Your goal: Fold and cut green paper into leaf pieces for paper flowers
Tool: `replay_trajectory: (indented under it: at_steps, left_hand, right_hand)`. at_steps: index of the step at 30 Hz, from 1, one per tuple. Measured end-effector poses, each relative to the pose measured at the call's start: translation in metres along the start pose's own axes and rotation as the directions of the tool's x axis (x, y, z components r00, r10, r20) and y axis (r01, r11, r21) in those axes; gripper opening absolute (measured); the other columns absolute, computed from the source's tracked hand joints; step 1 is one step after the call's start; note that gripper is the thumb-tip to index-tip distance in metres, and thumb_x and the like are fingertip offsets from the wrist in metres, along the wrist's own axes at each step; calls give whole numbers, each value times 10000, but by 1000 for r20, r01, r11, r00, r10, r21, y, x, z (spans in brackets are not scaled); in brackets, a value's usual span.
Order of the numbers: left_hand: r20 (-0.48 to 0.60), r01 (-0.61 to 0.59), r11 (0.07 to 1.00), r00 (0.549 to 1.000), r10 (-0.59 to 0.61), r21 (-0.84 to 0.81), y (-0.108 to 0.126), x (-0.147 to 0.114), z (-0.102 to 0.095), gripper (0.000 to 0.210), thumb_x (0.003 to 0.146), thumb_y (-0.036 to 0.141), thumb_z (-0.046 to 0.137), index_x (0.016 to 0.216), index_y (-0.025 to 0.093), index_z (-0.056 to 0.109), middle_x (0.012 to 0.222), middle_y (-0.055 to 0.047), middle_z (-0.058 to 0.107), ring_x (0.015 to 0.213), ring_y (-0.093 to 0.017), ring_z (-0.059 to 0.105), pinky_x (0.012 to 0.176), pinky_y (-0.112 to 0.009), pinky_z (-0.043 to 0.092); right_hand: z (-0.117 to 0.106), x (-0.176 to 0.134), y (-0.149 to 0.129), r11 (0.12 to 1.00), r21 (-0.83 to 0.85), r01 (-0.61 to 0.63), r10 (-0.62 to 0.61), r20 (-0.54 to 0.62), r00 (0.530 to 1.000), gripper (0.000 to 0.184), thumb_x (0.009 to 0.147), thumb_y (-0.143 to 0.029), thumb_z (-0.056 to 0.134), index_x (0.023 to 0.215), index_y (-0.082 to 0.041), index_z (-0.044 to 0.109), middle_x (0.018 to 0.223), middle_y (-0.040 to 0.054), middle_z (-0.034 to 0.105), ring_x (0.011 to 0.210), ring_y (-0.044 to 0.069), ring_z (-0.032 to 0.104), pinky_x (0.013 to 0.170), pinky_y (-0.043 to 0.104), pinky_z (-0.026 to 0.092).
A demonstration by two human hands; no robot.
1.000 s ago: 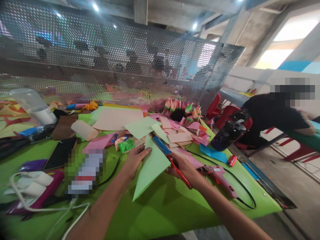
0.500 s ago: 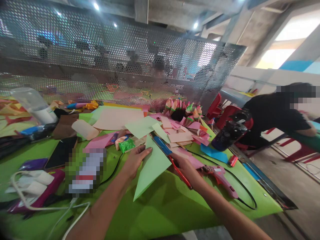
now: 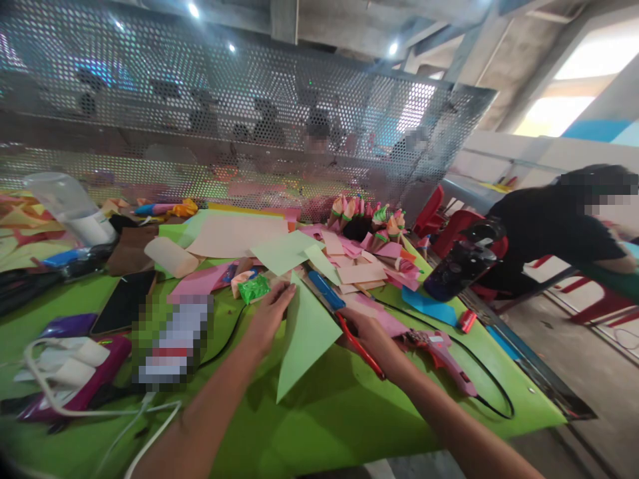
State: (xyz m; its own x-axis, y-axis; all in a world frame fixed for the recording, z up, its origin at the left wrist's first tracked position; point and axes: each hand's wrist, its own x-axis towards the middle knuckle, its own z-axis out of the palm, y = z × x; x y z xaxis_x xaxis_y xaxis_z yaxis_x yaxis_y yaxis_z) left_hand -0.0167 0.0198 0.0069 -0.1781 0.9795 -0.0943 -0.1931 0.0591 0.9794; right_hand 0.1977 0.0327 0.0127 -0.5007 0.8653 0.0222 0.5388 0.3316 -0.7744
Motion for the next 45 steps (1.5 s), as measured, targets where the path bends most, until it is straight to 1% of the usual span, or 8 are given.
replay_trajectory:
  at_steps: [4, 9, 13, 18, 24, 35, 41, 45]
  left_hand:
    - [11, -70, 996, 998, 69, 64, -5, 3, -2, 288, 772, 486, 635, 768, 198, 630, 727, 13, 610, 721, -157, 548, 643, -251, 421]
    - [17, -50, 997, 999, 48, 67, -5, 1, -1, 283, 758, 482, 639, 761, 199, 635, 712, 14, 611, 705, -161, 549, 621, -252, 409]
    - [69, -18, 998, 998, 14, 64, -1, -2, 1, 288, 757, 484, 637, 694, 204, 617, 657, 21, 591, 655, -157, 540, 594, -254, 401]
    - [-22, 1, 998, 1000, -3, -66, 1, 0, 1, 273, 708, 469, 690, 732, 200, 653, 715, 11, 648, 700, -159, 576, 633, -255, 437]
    - [-25, 20, 992, 999, -23, -121, 2, 1, 1, 288, 678, 460, 720, 726, 187, 644, 671, 16, 620, 671, -147, 565, 610, -243, 430]
    - [14, 14, 999, 1000, -14, -32, -3, 1, 1, 318, 711, 501, 671, 712, 192, 597, 650, 28, 560, 624, -132, 505, 565, -234, 378]
    - [75, 61, 998, 995, -61, -8, 0, -3, 5, 270, 722, 475, 652, 711, 208, 608, 650, 16, 578, 617, -148, 522, 564, -249, 390]
    - [95, 59, 998, 994, -58, -4, -1, -5, 7, 230, 737, 451, 631, 680, 230, 602, 635, 18, 569, 608, -154, 515, 576, -265, 394]
  right_hand:
    - [0, -1, -2, 1000, 27, 0, -1, 25, 1000, 323, 766, -375, 608, 1019, -184, 671, 944, 52, 711, 877, 258, 644, 772, 336, 491]
    - [-2, -2, 1, 995, -97, -25, 28, 33, 999, 462, 673, -286, 620, 1122, -178, 639, 987, 64, 712, 939, 292, 634, 842, 385, 479]
    - [-2, -2, 0, 996, -86, 6, 0, 63, 998, 394, 748, -280, 548, 1118, -175, 634, 972, 70, 714, 934, 278, 637, 846, 380, 483]
    - [-6, -6, -3, 990, -129, 60, -51, 71, 996, 415, 785, -438, 592, 1102, -170, 614, 922, 66, 678, 824, 243, 613, 760, 350, 496]
    - [-10, -13, 1, 997, -58, 58, -51, 109, 993, 605, 883, -590, 489, 1343, -198, 499, 1061, 106, 656, 784, 213, 616, 724, 338, 522]
    - [-3, -10, 12, 996, 86, -34, 21, 145, 989, 498, 836, -601, 509, 1114, -210, 641, 812, 46, 626, 600, 148, 573, 513, 247, 483]
    - [-5, -7, -7, 985, 134, -107, 83, 175, 981, 472, 864, -597, 484, 1065, -197, 633, 847, 56, 633, 658, 172, 610, 545, 271, 541]
    - [-6, -1, -8, 992, 103, -70, 54, 146, 988, 385, 855, -499, 504, 1069, -210, 643, 886, 57, 660, 776, 215, 625, 606, 287, 544]
